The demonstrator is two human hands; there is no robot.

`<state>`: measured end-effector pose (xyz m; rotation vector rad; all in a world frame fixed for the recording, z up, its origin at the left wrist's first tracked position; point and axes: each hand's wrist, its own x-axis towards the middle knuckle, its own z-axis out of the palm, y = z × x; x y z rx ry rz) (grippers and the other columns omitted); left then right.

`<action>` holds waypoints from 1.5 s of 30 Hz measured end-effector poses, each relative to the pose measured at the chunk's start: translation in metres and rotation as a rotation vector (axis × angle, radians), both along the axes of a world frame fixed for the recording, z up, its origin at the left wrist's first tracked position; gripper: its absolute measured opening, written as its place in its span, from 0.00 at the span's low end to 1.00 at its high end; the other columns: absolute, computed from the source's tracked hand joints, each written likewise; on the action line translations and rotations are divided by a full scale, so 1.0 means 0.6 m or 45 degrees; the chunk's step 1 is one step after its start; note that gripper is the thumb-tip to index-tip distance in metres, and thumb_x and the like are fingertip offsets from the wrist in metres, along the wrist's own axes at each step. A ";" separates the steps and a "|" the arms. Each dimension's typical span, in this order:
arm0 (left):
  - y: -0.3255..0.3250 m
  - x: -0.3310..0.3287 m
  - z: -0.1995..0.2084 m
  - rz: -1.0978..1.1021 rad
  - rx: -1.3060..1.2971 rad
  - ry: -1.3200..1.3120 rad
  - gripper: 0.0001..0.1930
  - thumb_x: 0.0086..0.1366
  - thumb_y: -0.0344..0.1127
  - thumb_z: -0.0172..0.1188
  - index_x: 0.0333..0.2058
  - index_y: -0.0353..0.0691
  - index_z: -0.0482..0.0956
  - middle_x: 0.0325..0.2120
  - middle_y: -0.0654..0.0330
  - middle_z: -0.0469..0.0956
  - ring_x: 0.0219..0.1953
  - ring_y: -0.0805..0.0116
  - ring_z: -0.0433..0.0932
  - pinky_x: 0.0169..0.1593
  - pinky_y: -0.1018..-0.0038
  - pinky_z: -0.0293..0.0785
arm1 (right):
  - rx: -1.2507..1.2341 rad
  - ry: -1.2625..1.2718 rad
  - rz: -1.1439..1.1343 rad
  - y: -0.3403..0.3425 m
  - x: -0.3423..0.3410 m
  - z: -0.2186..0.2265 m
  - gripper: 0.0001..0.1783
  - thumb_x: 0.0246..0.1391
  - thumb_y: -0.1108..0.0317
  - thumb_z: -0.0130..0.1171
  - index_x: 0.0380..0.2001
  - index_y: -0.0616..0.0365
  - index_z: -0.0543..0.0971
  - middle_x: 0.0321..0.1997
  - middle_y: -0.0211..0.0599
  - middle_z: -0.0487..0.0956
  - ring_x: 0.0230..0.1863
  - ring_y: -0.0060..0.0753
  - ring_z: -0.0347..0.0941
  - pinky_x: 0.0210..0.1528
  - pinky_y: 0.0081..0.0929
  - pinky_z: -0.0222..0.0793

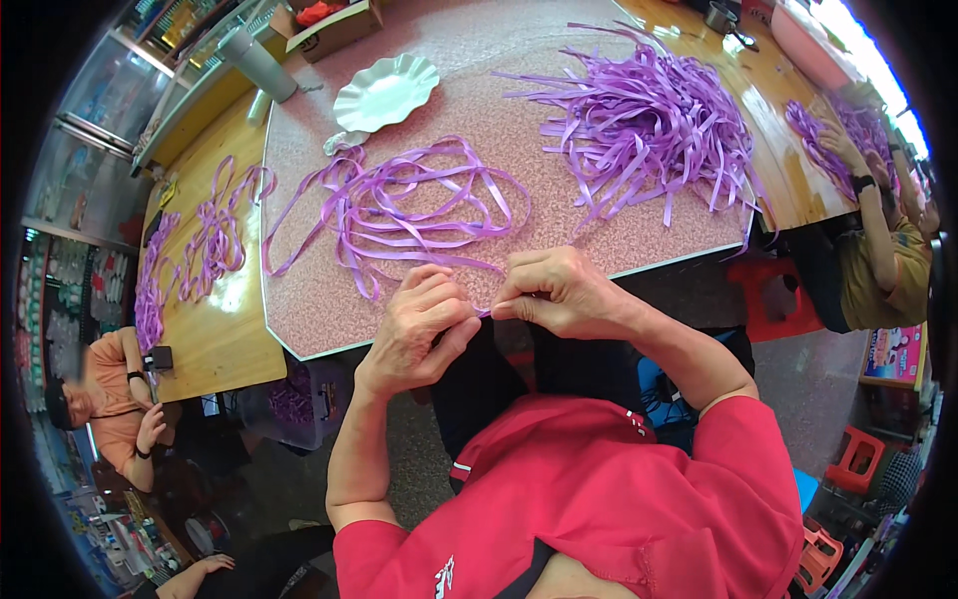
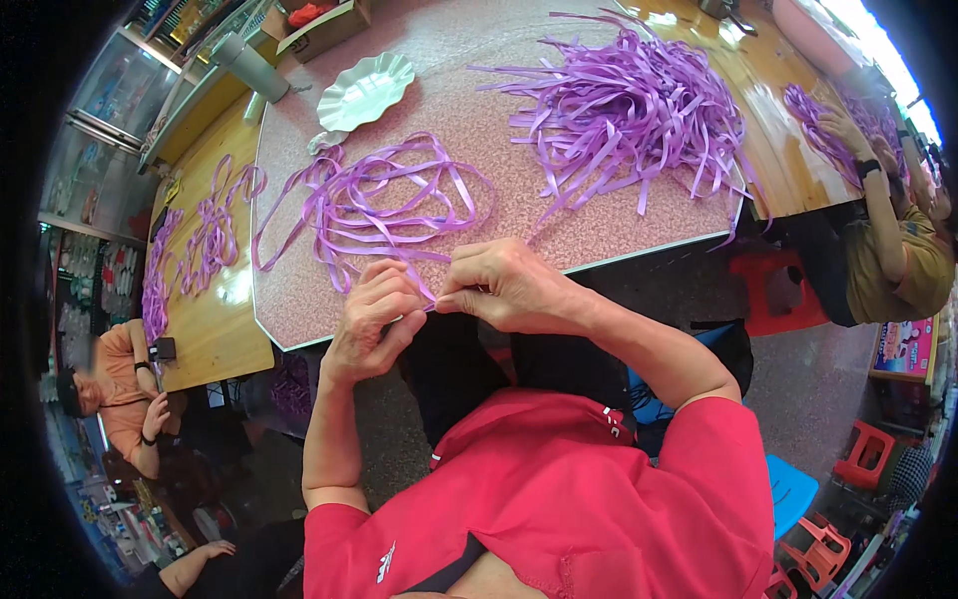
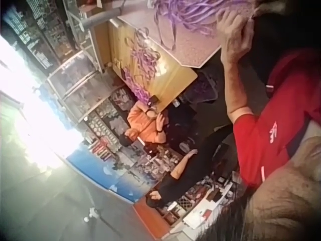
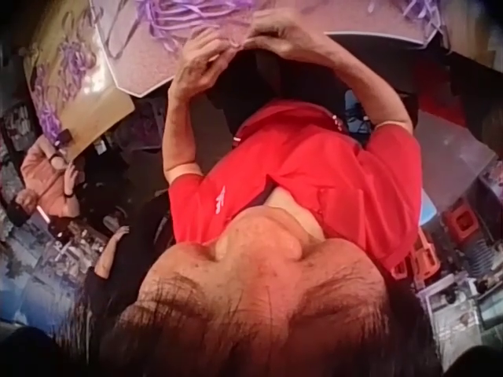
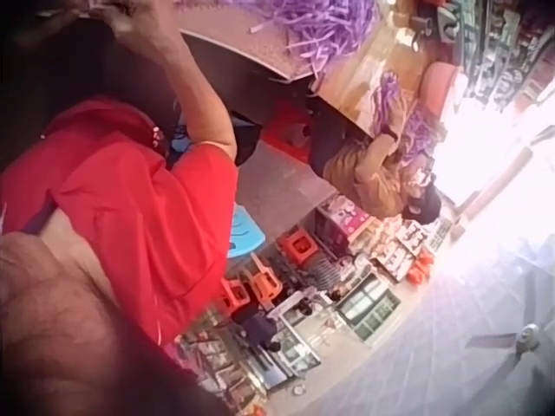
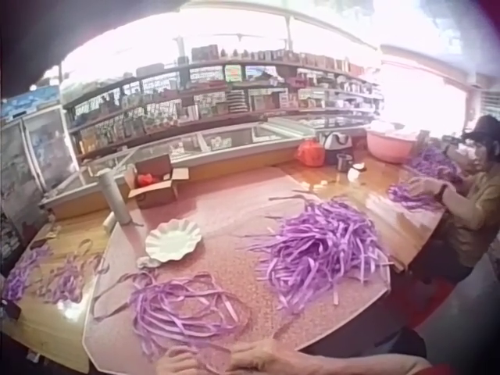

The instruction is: Tying purple ribbons into small decorative bows.

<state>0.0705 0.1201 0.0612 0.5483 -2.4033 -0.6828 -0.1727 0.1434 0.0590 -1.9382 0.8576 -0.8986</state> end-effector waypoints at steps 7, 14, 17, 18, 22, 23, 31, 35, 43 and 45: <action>0.000 -0.005 -0.022 0.228 0.123 0.144 0.07 0.64 0.28 0.63 0.41 0.37 0.80 0.33 0.58 0.81 0.40 0.59 0.80 0.54 0.62 0.71 | 0.225 -0.123 -0.180 -0.013 -0.015 -0.011 0.05 0.56 0.73 0.66 0.30 0.64 0.83 0.27 0.31 0.78 0.31 0.22 0.72 0.34 0.24 0.66; 0.009 -0.016 -0.018 0.461 0.130 0.171 0.12 0.63 0.29 0.64 0.46 0.37 0.80 0.35 0.57 0.82 0.44 0.60 0.80 0.52 0.66 0.71 | 0.282 -0.132 -0.247 -0.017 -0.024 -0.014 0.08 0.56 0.69 0.69 0.30 0.63 0.83 0.25 0.28 0.76 0.28 0.19 0.68 0.31 0.24 0.63; 0.010 -0.028 -0.009 0.436 -0.028 0.162 0.11 0.62 0.28 0.65 0.44 0.37 0.80 0.36 0.58 0.82 0.44 0.58 0.79 0.54 0.64 0.71 | 0.183 -0.117 -0.243 -0.018 -0.021 -0.015 0.08 0.55 0.69 0.69 0.30 0.64 0.83 0.24 0.29 0.75 0.28 0.20 0.68 0.31 0.24 0.64; 0.009 -0.031 -0.008 0.422 -0.123 0.163 0.10 0.61 0.27 0.65 0.42 0.38 0.80 0.35 0.58 0.81 0.43 0.57 0.79 0.55 0.63 0.70 | 0.185 -0.118 -0.244 -0.018 -0.020 -0.012 0.08 0.55 0.69 0.69 0.30 0.64 0.83 0.24 0.29 0.75 0.28 0.20 0.68 0.31 0.24 0.64; 0.004 -0.042 -0.016 0.409 -0.172 0.190 0.08 0.59 0.23 0.65 0.36 0.38 0.78 0.34 0.59 0.80 0.42 0.56 0.79 0.56 0.60 0.69 | 0.140 -0.083 -0.224 -0.016 -0.019 -0.008 0.07 0.55 0.70 0.68 0.30 0.64 0.83 0.24 0.29 0.76 0.28 0.21 0.69 0.31 0.25 0.65; 0.004 -0.044 -0.018 0.428 -0.200 0.207 0.07 0.58 0.22 0.64 0.35 0.38 0.77 0.33 0.59 0.80 0.41 0.56 0.79 0.55 0.61 0.69 | 0.138 -0.068 -0.218 -0.015 -0.019 -0.009 0.06 0.56 0.71 0.68 0.31 0.64 0.83 0.24 0.29 0.76 0.29 0.22 0.70 0.32 0.25 0.65; 0.015 -0.056 -0.044 0.467 0.575 0.690 0.05 0.62 0.22 0.58 0.34 0.39 0.75 0.36 0.58 0.78 0.40 0.63 0.77 0.53 0.63 0.70 | 0.269 -0.309 -0.297 0.000 0.010 -0.008 0.07 0.58 0.70 0.66 0.33 0.63 0.84 0.26 0.29 0.78 0.30 0.15 0.70 0.31 0.22 0.65; 0.006 -0.066 -0.055 -0.142 0.974 0.957 0.36 0.69 0.38 0.62 0.69 0.36 0.54 0.62 0.50 0.66 0.68 0.61 0.62 0.69 0.64 0.54 | 0.294 -0.464 -0.266 0.008 0.025 0.000 0.05 0.61 0.71 0.63 0.35 0.63 0.82 0.31 0.25 0.76 0.32 0.14 0.69 0.34 0.19 0.64; -0.024 -0.091 -0.043 -0.160 0.607 0.430 0.07 0.69 0.32 0.60 0.41 0.35 0.81 0.42 0.61 0.81 0.47 0.71 0.79 0.72 0.57 0.50 | 0.093 -1.153 -0.361 -0.021 -0.042 0.116 0.11 0.69 0.68 0.52 0.43 0.64 0.80 0.32 0.37 0.80 0.27 0.22 0.73 0.38 0.28 0.74; -0.030 -0.063 -0.025 -0.257 0.765 0.500 0.08 0.69 0.32 0.60 0.43 0.36 0.80 0.40 0.61 0.80 0.45 0.72 0.79 0.69 0.59 0.56 | 0.165 -1.327 -0.259 -0.024 -0.084 0.130 0.13 0.70 0.66 0.50 0.45 0.62 0.80 0.32 0.32 0.76 0.30 0.21 0.69 0.42 0.31 0.70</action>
